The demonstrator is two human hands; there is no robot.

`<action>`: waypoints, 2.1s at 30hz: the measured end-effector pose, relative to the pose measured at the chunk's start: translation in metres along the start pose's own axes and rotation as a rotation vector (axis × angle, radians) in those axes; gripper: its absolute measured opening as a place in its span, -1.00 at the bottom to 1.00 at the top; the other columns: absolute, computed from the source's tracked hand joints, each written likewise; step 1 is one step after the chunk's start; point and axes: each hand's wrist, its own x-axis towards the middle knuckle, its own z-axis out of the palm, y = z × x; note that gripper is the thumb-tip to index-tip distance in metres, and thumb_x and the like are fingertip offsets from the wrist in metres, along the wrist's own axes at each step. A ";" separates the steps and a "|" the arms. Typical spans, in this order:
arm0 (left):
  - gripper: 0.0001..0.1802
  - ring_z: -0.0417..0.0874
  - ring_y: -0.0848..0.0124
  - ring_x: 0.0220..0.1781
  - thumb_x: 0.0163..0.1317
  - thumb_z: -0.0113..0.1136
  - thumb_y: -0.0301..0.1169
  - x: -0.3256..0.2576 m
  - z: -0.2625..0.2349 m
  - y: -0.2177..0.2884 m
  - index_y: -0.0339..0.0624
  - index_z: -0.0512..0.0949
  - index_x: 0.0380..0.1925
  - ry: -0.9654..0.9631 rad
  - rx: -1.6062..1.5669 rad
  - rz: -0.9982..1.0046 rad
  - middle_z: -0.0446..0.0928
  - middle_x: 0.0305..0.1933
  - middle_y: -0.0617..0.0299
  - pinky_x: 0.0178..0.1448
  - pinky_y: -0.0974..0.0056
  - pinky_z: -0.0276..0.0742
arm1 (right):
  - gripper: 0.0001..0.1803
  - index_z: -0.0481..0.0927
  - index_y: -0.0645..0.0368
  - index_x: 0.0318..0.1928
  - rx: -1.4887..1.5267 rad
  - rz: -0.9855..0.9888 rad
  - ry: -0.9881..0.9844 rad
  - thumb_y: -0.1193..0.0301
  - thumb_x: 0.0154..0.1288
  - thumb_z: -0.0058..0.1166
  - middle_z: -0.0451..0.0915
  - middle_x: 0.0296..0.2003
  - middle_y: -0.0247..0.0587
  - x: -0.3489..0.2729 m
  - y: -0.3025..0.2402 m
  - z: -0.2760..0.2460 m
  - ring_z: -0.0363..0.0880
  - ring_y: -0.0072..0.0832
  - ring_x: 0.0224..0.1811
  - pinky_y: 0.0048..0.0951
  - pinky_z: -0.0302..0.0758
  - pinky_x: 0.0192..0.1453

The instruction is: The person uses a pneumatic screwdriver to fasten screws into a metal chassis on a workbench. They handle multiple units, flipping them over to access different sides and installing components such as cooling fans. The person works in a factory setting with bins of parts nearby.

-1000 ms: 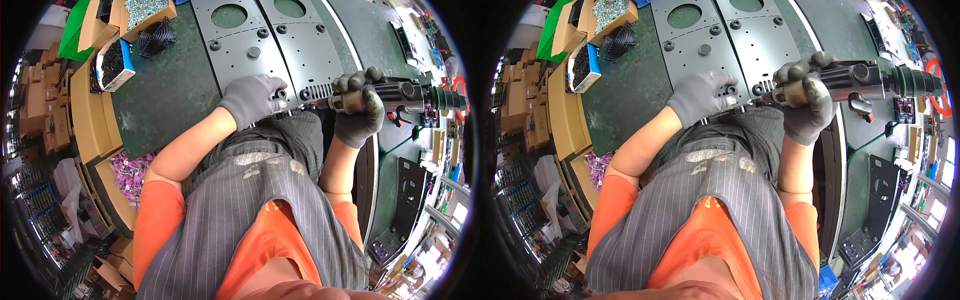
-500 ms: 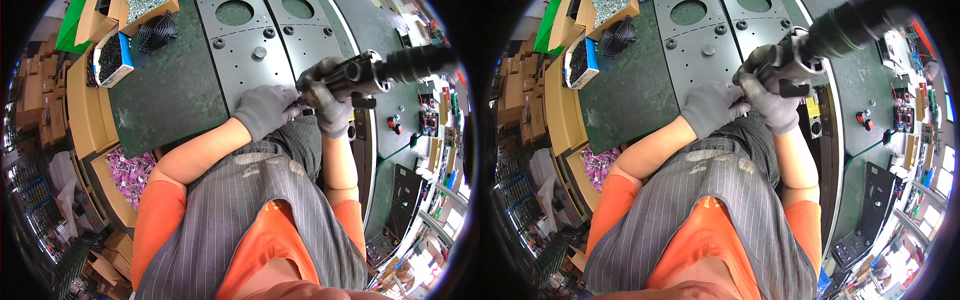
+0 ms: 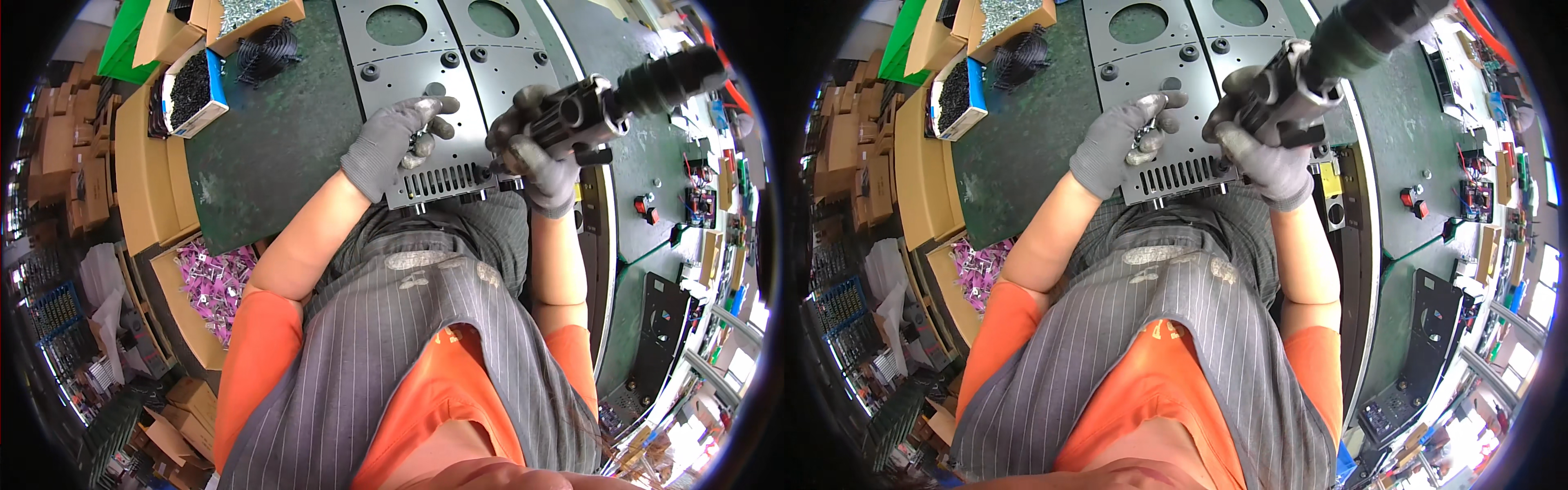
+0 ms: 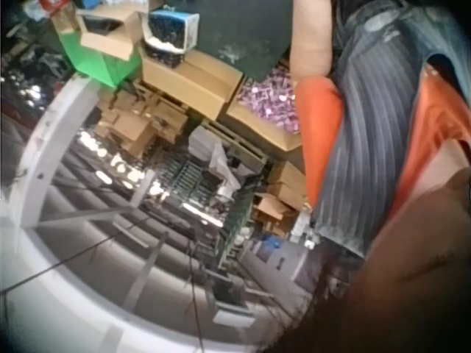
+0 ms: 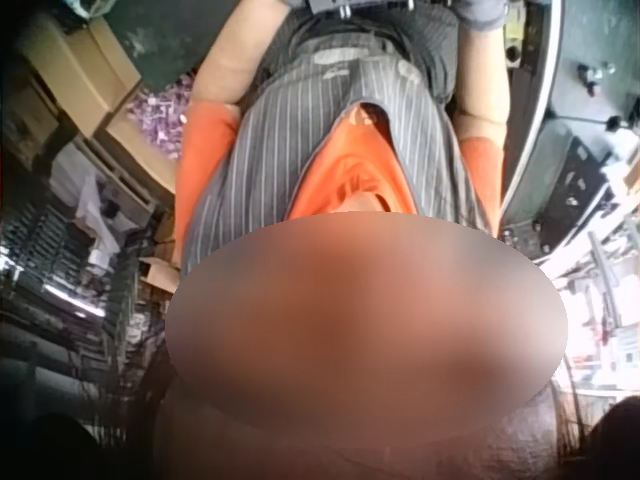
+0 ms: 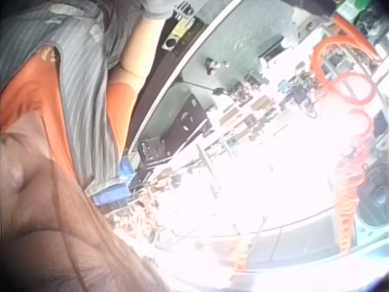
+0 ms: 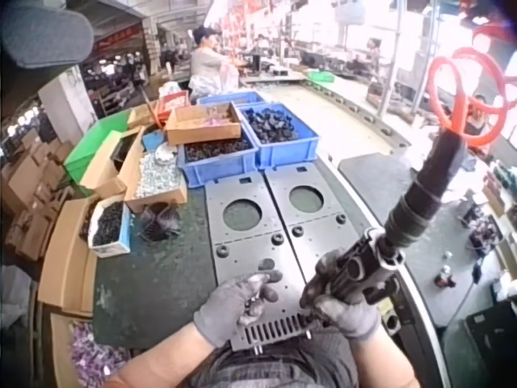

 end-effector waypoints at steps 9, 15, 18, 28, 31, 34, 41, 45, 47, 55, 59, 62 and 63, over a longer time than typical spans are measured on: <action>-0.66 0.29 0.67 -0.51 0.40 -0.15 -0.36 -0.013 0.012 -0.005 -0.36 0.42 0.03 -0.092 -0.345 -0.142 0.38 -0.37 0.32 -0.64 0.64 0.20 | -0.52 0.35 0.18 0.06 0.356 -0.393 -0.132 0.49 0.07 0.11 0.53 -0.38 -0.14 0.014 -0.043 0.011 0.50 -0.28 -0.43 -0.24 0.51 -0.30; -0.61 0.28 0.64 -0.60 0.43 -0.20 -0.30 -0.022 0.017 -0.021 -0.44 0.42 -0.02 -0.187 -0.418 -0.240 0.41 -0.44 0.28 -0.73 0.62 0.15 | -0.48 0.35 0.07 0.08 0.286 -0.444 -0.070 0.31 0.07 0.12 0.51 -0.30 -0.23 0.008 -0.038 0.021 0.46 -0.33 -0.32 -0.29 0.33 -0.20; -0.64 0.27 0.64 -0.65 0.44 -0.22 -0.31 -0.026 0.020 -0.019 -0.43 0.42 -0.07 -0.158 -0.472 -0.285 0.43 -0.50 0.26 -0.76 0.60 0.14 | -0.52 0.33 0.11 0.05 0.314 -0.459 -0.073 0.38 0.09 0.11 0.50 -0.34 -0.19 0.007 -0.035 0.025 0.48 -0.29 -0.37 -0.25 0.43 -0.24; -0.63 0.33 0.67 -0.62 0.42 -0.14 -0.21 -0.038 0.029 -0.017 -0.29 0.48 -0.07 -0.086 0.071 -0.079 0.41 -0.54 0.34 -0.65 0.58 0.21 | -0.53 0.34 0.11 0.05 0.417 -0.461 -0.030 0.39 0.12 0.13 0.52 -0.34 -0.16 0.000 -0.028 0.018 0.49 -0.29 -0.36 -0.20 0.44 -0.18; -0.63 0.47 0.60 -0.54 0.38 -0.06 -0.14 -0.017 0.013 -0.012 -0.12 0.52 -0.01 0.048 0.790 0.381 0.49 -0.49 0.27 -0.54 0.46 0.38 | -0.54 0.36 0.09 0.04 0.441 -0.442 0.115 0.32 0.11 0.10 0.50 -0.36 -0.21 -0.003 -0.027 0.005 0.46 -0.31 -0.33 -0.21 0.40 -0.12; -0.58 0.64 0.29 -0.30 0.28 0.05 -0.06 0.018 -0.001 0.009 0.05 0.51 0.08 0.274 1.366 0.613 0.61 -0.26 0.09 -0.22 0.21 0.56 | -0.55 0.36 0.09 0.01 0.402 -0.411 0.264 0.27 0.09 0.07 0.43 -0.42 -0.26 -0.005 -0.031 -0.003 0.42 -0.34 -0.35 -0.26 0.37 -0.17; -0.54 0.63 0.17 -0.13 0.24 0.07 -0.14 0.019 0.010 0.003 0.04 0.47 0.14 0.071 1.679 0.427 0.59 -0.09 0.12 -0.05 0.15 0.54 | -0.52 0.37 0.10 0.03 0.375 -0.377 0.236 0.31 0.06 0.09 0.46 -0.41 -0.20 -0.017 -0.030 -0.010 0.44 -0.31 -0.37 -0.25 0.38 -0.19; -0.52 0.62 0.16 -0.05 0.21 0.11 -0.11 0.023 0.013 0.007 0.05 0.47 0.14 0.179 1.650 0.432 0.58 -0.04 0.11 0.04 0.14 0.51 | -0.52 0.37 0.10 0.05 0.401 -0.360 0.208 0.35 0.07 0.09 0.50 -0.36 -0.17 -0.015 -0.025 -0.011 0.47 -0.29 -0.35 -0.22 0.40 -0.17; -0.56 0.62 0.14 -0.07 0.19 0.13 -0.08 0.023 0.011 0.009 0.03 0.53 0.05 0.172 1.591 0.429 0.59 -0.08 0.11 0.03 0.12 0.50 | -0.52 0.36 0.12 0.06 0.403 -0.338 0.191 0.36 0.08 0.08 0.52 -0.34 -0.16 -0.014 -0.022 -0.006 0.48 -0.28 -0.34 -0.21 0.41 -0.16; -0.63 0.61 0.20 -0.31 0.12 0.20 -0.13 -0.068 -0.021 0.003 0.04 0.60 -0.08 0.223 1.440 0.423 0.58 -0.34 0.10 -0.19 0.17 0.50 | -0.50 0.30 0.12 0.05 0.325 -0.165 0.074 0.33 0.07 0.09 0.45 -0.36 -0.21 -0.023 -0.018 0.021 0.41 -0.35 -0.34 -0.27 0.34 -0.17; -0.64 0.57 0.23 -0.41 0.10 0.23 -0.17 -0.100 -0.023 -0.013 0.04 0.60 -0.09 0.261 1.384 0.330 0.54 -0.41 0.11 -0.27 0.22 0.49 | -0.51 0.30 0.14 0.03 0.348 -0.110 0.023 0.42 0.05 0.11 0.48 -0.36 -0.22 -0.020 -0.002 0.047 0.44 -0.36 -0.36 -0.26 0.40 -0.19; -0.65 0.57 0.19 -0.42 0.08 0.25 -0.17 -0.093 -0.029 -0.034 0.05 0.61 -0.11 0.298 1.384 0.457 0.53 -0.43 0.13 -0.29 0.19 0.51 | -0.51 0.32 0.19 0.03 0.385 -0.187 -0.020 0.60 0.06 0.14 0.55 -0.36 -0.17 -0.014 0.002 0.074 0.52 -0.39 -0.42 -0.23 0.53 -0.26; -0.65 0.58 0.18 -0.41 0.07 0.26 -0.17 -0.091 -0.029 -0.036 0.05 0.61 -0.12 0.309 1.405 0.476 0.53 -0.43 0.13 -0.28 0.18 0.51 | -0.51 0.31 0.18 0.03 0.373 -0.159 -0.048 0.61 0.06 0.14 0.55 -0.36 -0.17 -0.014 0.006 0.077 0.53 -0.39 -0.42 -0.25 0.54 -0.25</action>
